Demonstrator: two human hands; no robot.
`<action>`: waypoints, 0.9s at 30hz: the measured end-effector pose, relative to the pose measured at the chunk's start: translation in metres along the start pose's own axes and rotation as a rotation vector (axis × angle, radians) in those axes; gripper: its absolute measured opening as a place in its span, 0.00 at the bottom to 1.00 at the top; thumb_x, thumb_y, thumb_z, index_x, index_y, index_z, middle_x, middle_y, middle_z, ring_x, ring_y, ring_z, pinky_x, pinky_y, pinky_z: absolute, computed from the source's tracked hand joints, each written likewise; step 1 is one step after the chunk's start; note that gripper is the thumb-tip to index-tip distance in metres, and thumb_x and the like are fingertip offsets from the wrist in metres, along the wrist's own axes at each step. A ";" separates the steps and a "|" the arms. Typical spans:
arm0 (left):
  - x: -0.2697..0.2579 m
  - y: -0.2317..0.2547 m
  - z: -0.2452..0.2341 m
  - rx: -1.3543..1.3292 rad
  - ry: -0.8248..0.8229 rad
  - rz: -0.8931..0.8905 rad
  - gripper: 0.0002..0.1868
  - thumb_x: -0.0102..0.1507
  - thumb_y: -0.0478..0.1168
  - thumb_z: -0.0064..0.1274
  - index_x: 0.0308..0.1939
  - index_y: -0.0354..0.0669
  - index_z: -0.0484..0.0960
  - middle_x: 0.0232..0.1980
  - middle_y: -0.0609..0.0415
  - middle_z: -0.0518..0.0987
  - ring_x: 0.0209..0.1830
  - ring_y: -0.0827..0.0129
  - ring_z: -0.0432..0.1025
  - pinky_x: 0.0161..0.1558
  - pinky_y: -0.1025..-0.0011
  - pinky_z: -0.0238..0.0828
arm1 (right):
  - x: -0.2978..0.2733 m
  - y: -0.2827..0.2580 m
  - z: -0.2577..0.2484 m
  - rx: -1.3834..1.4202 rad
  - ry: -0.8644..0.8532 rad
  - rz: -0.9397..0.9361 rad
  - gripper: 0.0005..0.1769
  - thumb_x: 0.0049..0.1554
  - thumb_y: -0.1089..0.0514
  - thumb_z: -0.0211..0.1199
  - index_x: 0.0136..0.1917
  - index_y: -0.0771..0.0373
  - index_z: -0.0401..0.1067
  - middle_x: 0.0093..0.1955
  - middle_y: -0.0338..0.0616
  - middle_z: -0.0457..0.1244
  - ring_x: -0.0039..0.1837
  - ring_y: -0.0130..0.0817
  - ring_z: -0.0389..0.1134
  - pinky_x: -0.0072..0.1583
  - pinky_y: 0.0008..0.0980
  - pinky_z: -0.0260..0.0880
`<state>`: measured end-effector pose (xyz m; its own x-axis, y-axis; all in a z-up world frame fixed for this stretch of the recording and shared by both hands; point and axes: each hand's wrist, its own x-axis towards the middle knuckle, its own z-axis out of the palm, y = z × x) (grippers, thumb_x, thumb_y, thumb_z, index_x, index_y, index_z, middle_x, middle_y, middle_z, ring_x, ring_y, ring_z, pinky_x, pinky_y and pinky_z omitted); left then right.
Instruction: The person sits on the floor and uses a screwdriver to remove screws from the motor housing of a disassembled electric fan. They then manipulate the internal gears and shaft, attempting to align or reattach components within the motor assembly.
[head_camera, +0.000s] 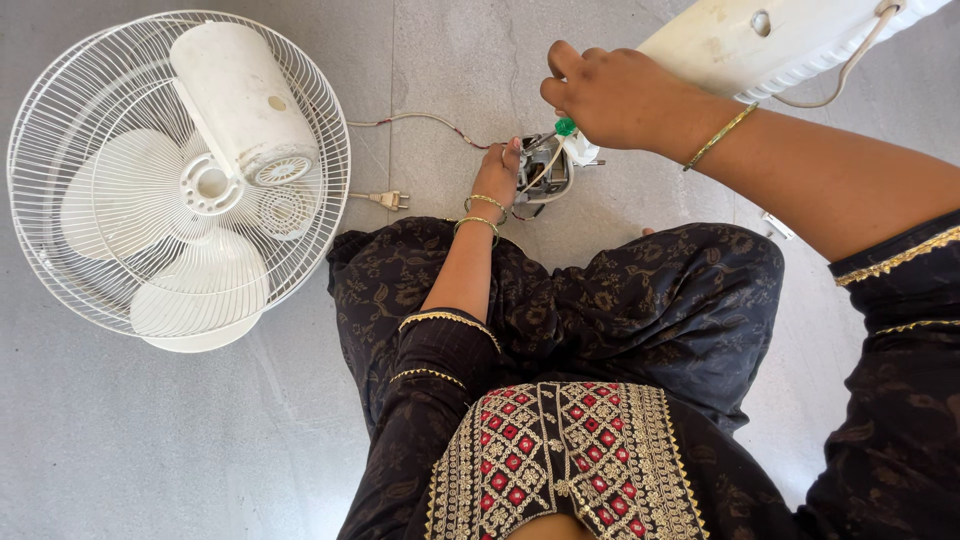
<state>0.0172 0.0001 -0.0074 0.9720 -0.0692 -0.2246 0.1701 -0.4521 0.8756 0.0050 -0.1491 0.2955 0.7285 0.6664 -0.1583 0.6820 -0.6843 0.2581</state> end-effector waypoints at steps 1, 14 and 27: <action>0.001 0.000 0.001 0.002 -0.003 -0.005 0.34 0.70 0.65 0.32 0.47 0.34 0.74 0.53 0.32 0.77 0.51 0.39 0.73 0.53 0.53 0.69 | 0.002 0.002 0.003 0.040 0.000 0.012 0.12 0.61 0.55 0.62 0.54 0.64 0.71 0.58 0.51 0.59 0.52 0.44 0.71 0.51 0.39 0.75; 0.000 -0.007 0.002 -0.005 0.011 0.011 0.34 0.70 0.65 0.32 0.49 0.36 0.75 0.55 0.33 0.77 0.52 0.40 0.73 0.54 0.53 0.68 | 0.028 -0.012 0.053 0.746 0.602 0.294 0.16 0.66 0.67 0.58 0.63 0.70 0.55 0.68 0.51 0.53 0.58 0.44 0.71 0.58 0.44 0.71; -0.003 -0.005 -0.001 0.012 0.008 0.028 0.32 0.71 0.63 0.35 0.44 0.33 0.71 0.52 0.29 0.76 0.49 0.36 0.70 0.53 0.52 0.67 | 0.026 -0.027 0.041 0.185 0.360 0.622 0.21 0.65 0.51 0.62 0.60 0.68 0.60 0.44 0.49 0.63 0.42 0.46 0.70 0.37 0.42 0.71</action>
<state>0.0132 0.0033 -0.0112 0.9777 -0.0745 -0.1963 0.1407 -0.4611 0.8761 0.0080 -0.1251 0.2451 0.9396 0.1738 0.2948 0.1732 -0.9845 0.0283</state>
